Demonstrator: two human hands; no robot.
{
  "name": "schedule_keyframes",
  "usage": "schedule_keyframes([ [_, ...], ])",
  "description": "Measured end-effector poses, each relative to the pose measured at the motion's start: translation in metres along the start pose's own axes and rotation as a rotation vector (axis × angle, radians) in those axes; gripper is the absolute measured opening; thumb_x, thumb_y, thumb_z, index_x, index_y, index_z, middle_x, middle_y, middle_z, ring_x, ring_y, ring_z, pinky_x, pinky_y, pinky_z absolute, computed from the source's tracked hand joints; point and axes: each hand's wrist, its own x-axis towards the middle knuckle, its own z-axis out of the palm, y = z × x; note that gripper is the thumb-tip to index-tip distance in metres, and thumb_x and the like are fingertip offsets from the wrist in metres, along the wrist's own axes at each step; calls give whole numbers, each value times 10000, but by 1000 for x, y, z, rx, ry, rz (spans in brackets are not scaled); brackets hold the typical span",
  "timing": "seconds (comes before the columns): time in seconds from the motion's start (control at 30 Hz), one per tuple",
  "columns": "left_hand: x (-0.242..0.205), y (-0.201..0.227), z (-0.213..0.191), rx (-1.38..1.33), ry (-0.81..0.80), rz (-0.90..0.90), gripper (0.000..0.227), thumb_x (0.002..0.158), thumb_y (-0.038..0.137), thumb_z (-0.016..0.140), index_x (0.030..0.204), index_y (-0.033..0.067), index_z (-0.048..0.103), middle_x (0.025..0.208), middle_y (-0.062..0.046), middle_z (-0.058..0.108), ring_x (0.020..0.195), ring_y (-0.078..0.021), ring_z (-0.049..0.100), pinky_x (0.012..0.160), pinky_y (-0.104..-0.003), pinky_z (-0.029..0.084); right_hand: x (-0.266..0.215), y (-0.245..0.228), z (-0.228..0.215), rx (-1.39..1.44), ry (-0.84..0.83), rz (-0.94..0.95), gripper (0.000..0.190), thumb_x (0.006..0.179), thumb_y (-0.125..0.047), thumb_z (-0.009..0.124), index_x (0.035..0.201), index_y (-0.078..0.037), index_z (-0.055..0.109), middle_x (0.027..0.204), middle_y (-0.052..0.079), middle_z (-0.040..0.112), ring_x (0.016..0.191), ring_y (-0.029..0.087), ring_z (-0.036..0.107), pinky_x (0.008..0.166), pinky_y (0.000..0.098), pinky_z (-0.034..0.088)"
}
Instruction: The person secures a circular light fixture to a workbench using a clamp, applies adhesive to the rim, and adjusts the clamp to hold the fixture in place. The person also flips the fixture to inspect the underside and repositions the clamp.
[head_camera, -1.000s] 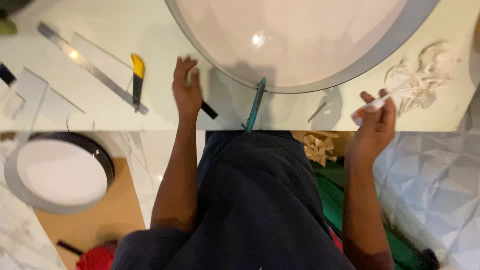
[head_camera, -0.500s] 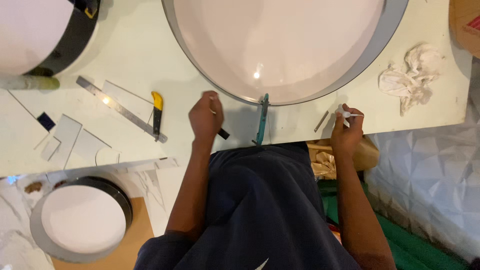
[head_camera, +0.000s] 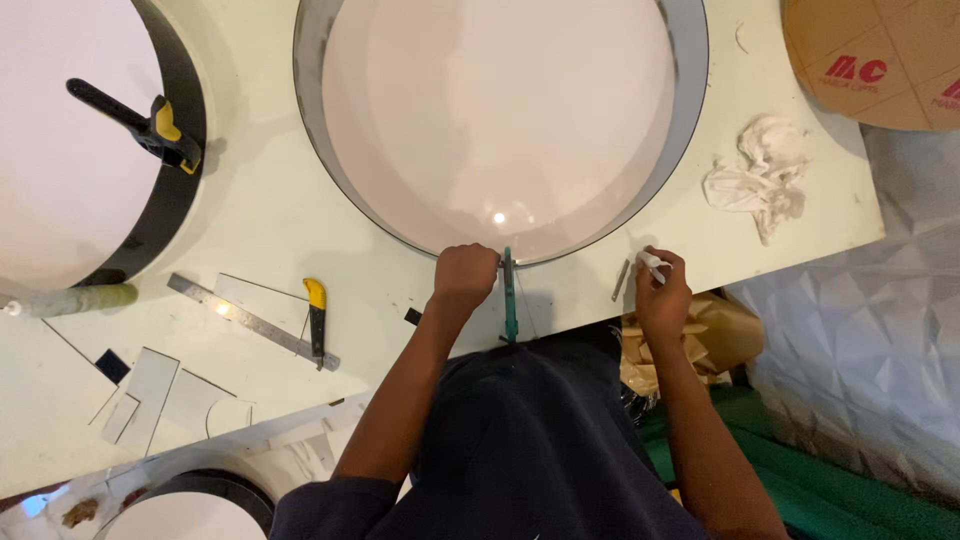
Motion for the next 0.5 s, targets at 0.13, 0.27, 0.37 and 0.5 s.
schedule_keyframes([
  [0.13, 15, -5, 20, -9, 37, 40, 267, 854, 36, 644, 619, 162, 644, 553, -50, 632, 531, -202, 622, 537, -335, 447, 0, 3, 2, -24, 4, 21, 244, 1039, -97, 656, 1264, -103, 563, 1188, 230, 731, 1075, 444, 695, 882, 495, 599],
  [0.27, 17, -4, -1, -105, -28, 37, 250, 860, 58, 667, 615, 108, 658, 567, -90, 645, 541, -225, 632, 546, -343, 470, 8, 7, 5, -3, 37, 73, 215, 1051, -179, 667, 1226, -91, 576, 1195, 213, 736, 1111, 418, 693, 903, 495, 600],
  [0.37, 9, -2, -15, -90, -25, 65, 222, 865, 78, 670, 647, 116, 674, 592, -78, 659, 560, -205, 636, 575, -335, 485, 4, 4, 4, 13, 40, 45, 197, 1032, -107, 666, 1207, -77, 578, 1202, 200, 738, 1143, 416, 681, 908, 507, 591],
  [0.5, 11, -6, -8, -105, -1, 80, 237, 843, 67, 674, 613, 113, 642, 552, -59, 620, 527, -181, 599, 562, -313, 460, 3, 3, 5, 2, 45, 45, 211, 1025, -115, 681, 1205, -70, 582, 1219, 181, 738, 1158, 394, 682, 931, 493, 592],
])
